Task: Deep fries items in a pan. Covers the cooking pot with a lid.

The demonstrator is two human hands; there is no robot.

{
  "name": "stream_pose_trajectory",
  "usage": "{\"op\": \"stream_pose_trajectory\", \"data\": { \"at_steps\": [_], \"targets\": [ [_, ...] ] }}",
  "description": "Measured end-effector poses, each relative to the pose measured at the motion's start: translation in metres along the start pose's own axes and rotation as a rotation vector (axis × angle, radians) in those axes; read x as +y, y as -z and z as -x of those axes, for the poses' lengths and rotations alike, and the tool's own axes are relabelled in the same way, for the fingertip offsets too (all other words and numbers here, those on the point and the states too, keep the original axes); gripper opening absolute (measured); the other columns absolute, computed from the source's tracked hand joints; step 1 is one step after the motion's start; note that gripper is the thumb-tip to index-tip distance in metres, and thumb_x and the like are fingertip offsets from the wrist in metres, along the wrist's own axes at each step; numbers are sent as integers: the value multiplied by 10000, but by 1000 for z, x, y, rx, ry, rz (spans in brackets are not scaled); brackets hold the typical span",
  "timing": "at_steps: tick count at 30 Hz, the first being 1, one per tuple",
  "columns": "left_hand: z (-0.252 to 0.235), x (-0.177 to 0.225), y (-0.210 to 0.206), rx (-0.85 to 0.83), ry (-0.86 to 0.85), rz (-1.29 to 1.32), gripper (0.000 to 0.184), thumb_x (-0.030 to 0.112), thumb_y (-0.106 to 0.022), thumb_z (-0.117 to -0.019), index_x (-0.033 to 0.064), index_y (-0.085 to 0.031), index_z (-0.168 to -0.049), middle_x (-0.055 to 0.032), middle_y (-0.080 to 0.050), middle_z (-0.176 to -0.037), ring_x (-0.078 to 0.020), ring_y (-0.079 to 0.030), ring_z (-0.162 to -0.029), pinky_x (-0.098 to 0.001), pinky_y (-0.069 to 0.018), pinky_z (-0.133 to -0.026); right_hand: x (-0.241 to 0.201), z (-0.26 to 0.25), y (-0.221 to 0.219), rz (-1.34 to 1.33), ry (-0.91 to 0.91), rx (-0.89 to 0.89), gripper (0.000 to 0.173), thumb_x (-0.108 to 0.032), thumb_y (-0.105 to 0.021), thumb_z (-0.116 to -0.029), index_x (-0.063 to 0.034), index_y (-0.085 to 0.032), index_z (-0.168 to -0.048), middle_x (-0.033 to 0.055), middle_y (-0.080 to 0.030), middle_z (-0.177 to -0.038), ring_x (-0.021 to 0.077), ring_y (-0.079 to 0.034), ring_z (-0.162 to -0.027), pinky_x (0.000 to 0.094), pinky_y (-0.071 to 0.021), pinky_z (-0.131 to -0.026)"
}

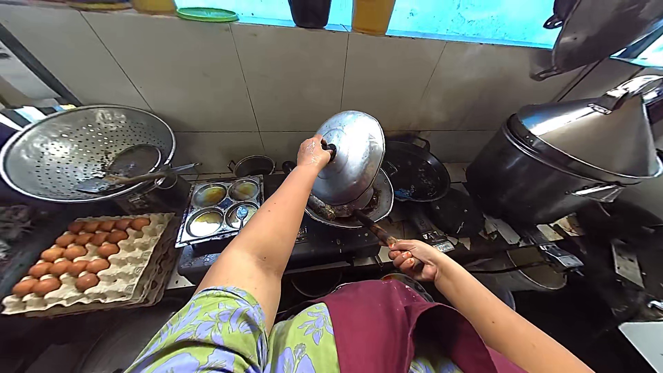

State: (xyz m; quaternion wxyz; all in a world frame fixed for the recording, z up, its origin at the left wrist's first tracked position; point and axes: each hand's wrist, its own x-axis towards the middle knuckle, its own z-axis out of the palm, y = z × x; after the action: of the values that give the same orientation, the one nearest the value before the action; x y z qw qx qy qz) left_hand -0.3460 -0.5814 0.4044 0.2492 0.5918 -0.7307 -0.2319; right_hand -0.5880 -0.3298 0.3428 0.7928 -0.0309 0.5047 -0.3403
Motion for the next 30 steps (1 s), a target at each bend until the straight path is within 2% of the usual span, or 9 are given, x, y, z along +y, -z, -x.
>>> {"op": "stream_pose_trajectory", "data": {
  "at_steps": [3, 5, 7, 9, 11, 17, 23, 26, 30],
  "targets": [
    [5, -6, 11, 50, 45, 79, 381, 245, -706, -949, 43, -649, -1267, -229, -668, -1212, -395, -634, -1161, -609, -475, -1011, -1, -1, 4, -28, -22, -44, 193, -96, -356, -1061, -77, -484, -1204, 14, -535, -735, 10, -469, -432, 127, -416, -378],
    [9, -10, 17, 78, 81, 118, 379, 244, -709, -950, 37, -652, -1262, -233, -667, -1215, -396, -637, -1158, -603, -478, -1007, 0, -7, -6, -14, -55, -20, 168, -97, -349, -1056, -74, -481, -1158, 44, -591, -809, 23, -488, -445, 141, -416, -378],
    [12, -14, 23, 97, 127, 158, 385, 251, -706, -956, 39, -647, -1272, -230, -669, -1218, -388, -643, -1149, -593, -486, -1000, 5, -15, -21, -35, -69, -14, 130, -135, -357, -1064, -90, -474, -1033, 6, -535, -698, 10, -444, -401, 131, -386, -352],
    [14, -21, 27, 134, 164, 219, 395, 261, -715, -954, 39, -643, -1273, -229, -669, -1212, -380, -657, -1120, -579, -505, -985, 13, -20, -29, -18, -45, -48, 202, -198, -381, -1099, -120, -467, -934, -50, -422, -569, -13, -392, -372, 115, -357, -344],
    [16, -31, 28, 180, 197, 306, 400, 254, -731, -938, 38, -643, -1264, -233, -670, -1201, -373, -673, -1080, -567, -527, -962, 18, -20, -27, -21, -19, -89, 210, -190, -382, -1107, -120, -462, -926, -57, -396, -540, -22, -385, -368, 109, -355, -345],
    [39, -39, 33, 317, 301, 592, 373, 197, -748, -930, 32, -639, -1247, -213, -673, -1157, -301, -694, -946, -477, -571, -866, 9, 2, -8, -58, -69, -89, 202, -131, -371, -1080, -101, -468, -905, -39, -431, -565, -25, -387, -364, 99, -346, -334],
    [66, -31, 29, 423, 326, 935, 343, 94, -704, -955, -8, -573, -1255, -174, -643, -1068, -194, -639, -787, -352, -564, -738, 0, 18, 7, -121, -56, -75, 188, -142, -372, -1079, -91, -474, -929, -25, -461, -590, -19, -403, -371, 104, -359, -336],
    [80, -27, 23, 450, 350, 1047, 303, 86, -673, -973, -4, -562, -1240, -150, -629, -1043, -176, -624, -779, -326, -554, -725, -4, 24, 14, -82, -31, -36, 189, -139, -369, -1084, -105, -458, -921, -35, -432, -570, -20, -396, -370, 105, -356, -338],
    [98, -23, 11, 477, 383, 1113, 306, 77, -663, -977, -6, -558, -1252, -159, -618, -1085, -188, -626, -830, -337, -556, -756, -8, 28, 24, -28, 3, 15, 159, -119, -378, -1082, -109, -442, -937, -35, -422, -577, -20, -394, -375, 106, -362, -342]
  ]
}}
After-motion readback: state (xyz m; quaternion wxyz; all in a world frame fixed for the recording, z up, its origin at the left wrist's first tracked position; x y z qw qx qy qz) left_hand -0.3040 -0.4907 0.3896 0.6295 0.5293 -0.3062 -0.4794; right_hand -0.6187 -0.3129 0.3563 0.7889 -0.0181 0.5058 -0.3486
